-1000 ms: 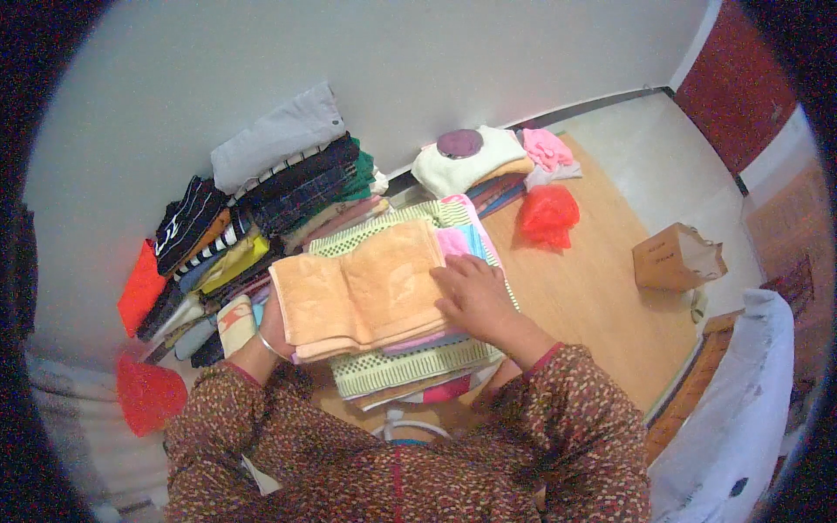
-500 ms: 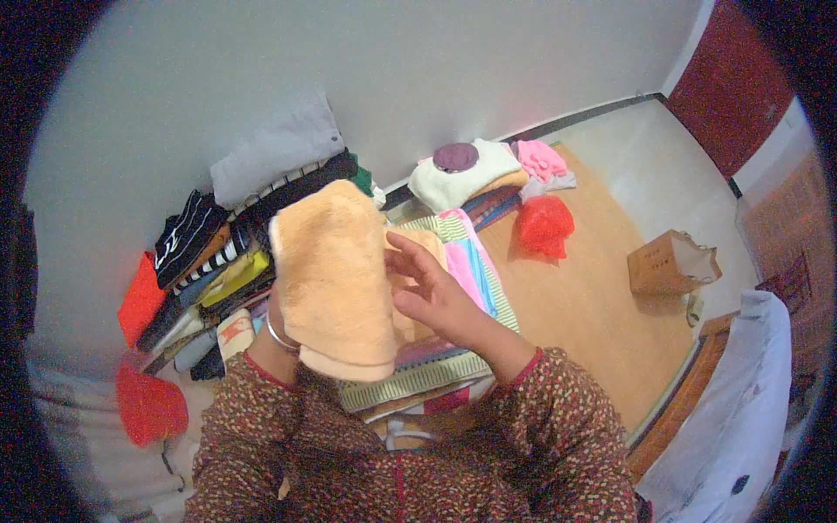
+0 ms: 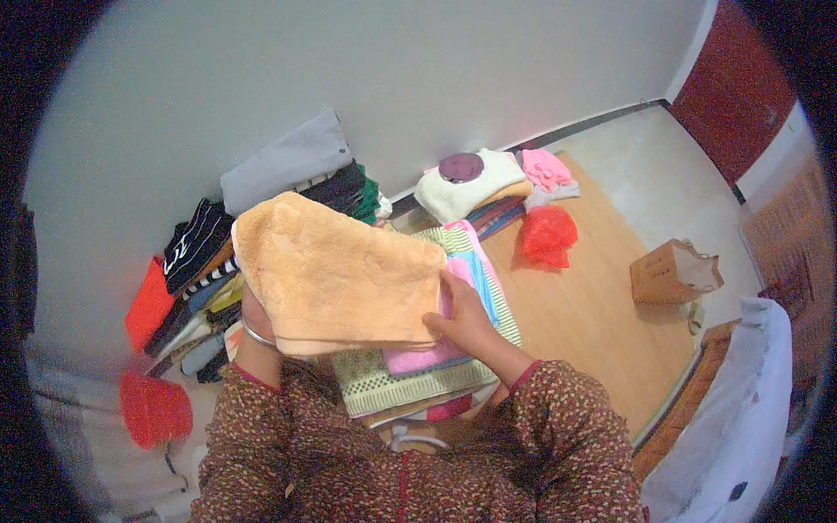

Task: The person folds towels one at a time on a table, including a small patterned towel, a thick yellow towel, a pink towel, a light blue towel, and a patterned blue towel with a cartoon dog, placing each folded item onto a growing stack.

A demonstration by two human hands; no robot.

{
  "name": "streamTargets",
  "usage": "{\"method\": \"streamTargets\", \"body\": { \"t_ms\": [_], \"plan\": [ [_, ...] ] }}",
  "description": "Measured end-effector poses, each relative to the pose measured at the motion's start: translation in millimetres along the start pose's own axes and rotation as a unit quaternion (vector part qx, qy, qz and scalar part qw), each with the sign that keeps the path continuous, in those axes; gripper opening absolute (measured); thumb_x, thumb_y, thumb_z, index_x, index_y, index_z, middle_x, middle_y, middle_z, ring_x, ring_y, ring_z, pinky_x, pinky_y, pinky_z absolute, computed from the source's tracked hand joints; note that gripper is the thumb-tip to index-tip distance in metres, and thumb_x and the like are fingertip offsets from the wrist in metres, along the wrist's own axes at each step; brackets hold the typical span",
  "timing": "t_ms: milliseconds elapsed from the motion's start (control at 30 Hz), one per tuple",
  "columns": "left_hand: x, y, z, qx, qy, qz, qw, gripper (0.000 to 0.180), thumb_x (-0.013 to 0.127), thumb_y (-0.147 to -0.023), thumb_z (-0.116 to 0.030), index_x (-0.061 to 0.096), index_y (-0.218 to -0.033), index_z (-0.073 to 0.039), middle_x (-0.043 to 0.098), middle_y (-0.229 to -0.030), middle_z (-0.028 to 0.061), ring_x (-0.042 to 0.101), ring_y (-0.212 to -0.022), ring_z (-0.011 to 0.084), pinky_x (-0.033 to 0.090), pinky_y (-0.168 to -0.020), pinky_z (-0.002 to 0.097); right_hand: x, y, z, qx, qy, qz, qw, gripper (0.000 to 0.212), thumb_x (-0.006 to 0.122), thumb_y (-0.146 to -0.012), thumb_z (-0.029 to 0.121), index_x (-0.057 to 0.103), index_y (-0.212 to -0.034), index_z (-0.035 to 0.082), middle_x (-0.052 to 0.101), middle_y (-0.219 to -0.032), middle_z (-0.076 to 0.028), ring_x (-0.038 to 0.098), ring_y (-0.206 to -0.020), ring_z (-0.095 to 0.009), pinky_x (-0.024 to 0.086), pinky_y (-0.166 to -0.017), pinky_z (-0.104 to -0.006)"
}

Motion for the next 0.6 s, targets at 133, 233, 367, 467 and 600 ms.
{"method": "streamTargets", "body": {
  "t_ms": [133, 233, 367, 467, 600],
  "plan": [
    [-8.2, 2.2, 2.2, -0.027, 0.003, -0.009, 1.0, 0.046, 0.037, -0.092, -0.031, 0.041, -0.124, 0.002, 0.05, -0.123, 0.0169, 0.051, -0.108, 0.0308, 0.042, -0.093, 0.0416, -0.3, 1.7, 9.9, 0.104, -0.121, 0.016, 0.987, 0.067, 0.069, -0.069, 0.021, 0.039, -0.122, -0.006, 0.054, -0.104, -0.018, 0.055, -0.093, -0.026, 0.044, -0.081, -0.0327],
    [-4.7, 1.6, 10.2, -0.043, 0.005, 0.005, 0.999, 0.046, 0.036, -0.093, -0.03, 0.04, -0.125, 0.002, 0.049, -0.123, 0.0166, 0.051, -0.109, 0.0306, 0.041, -0.093, 0.0418, 4.6, 0.5, 1.4, 0.182, -0.136, 0.051, 0.972, 0.063, 0.069, -0.07, 0.021, 0.041, -0.12, -0.006, 0.056, -0.097, -0.015, 0.056, -0.086, -0.023, 0.044, -0.078, -0.0316],
    [2.7, -3.5, 17.1, -0.042, 0.012, 0.021, 0.999, 0.046, 0.036, -0.093, -0.031, 0.04, -0.125, 0.002, 0.049, -0.124, 0.0166, 0.051, -0.109, 0.0311, 0.042, -0.093, 0.0419, 7.3, -3.8, -5.3, 0.231, -0.192, 0.169, 0.939, 0.047, 0.062, -0.077, 0.017, 0.046, -0.116, -0.005, 0.059, -0.093, -0.012, 0.057, -0.081, -0.019, 0.045, -0.075, -0.0291],
    [9.4, -4.1, 16.5, -0.032, 0.023, 0.053, 0.998, 0.047, 0.037, -0.092, -0.032, 0.041, -0.125, 0.001, 0.049, -0.124, 0.0167, 0.051, -0.109, 0.0315, 0.042, -0.093, 0.0431, -21.5, -4.0, 3.6, 0.231, -0.394, 0.032, 0.889, 0.037, 0.054, -0.082, 0.013, 0.047, -0.114, -0.004, 0.059, -0.098, -0.01, 0.058, -0.083, -0.017, 0.046, -0.075, -0.028],
    [0.0, 2.9, 6.6, -0.016, -0.012, 0.082, 0.996, 0.048, 0.04, -0.091, -0.033, 0.042, -0.125, 0.001, 0.049, -0.123, 0.0175, 0.052, -0.108, 0.0318, 0.044, -0.091, 0.0442, -73.0, 1.0, -16.0, 0.269, -0.424, -0.085, 0.86, 0.03, 0.05, -0.084, 0.012, 0.05, -0.11, -0.003, 0.06, -0.102, -0.013, 0.059, -0.088, -0.02, 0.047, -0.075, -0.0308]
  ]
}}
Point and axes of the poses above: each hand's wrist, its own y-axis away from the middle knuckle, its own x-axis out of the palm, z = x × y, the point moved 3 cm from there along -y, towards the middle knuckle
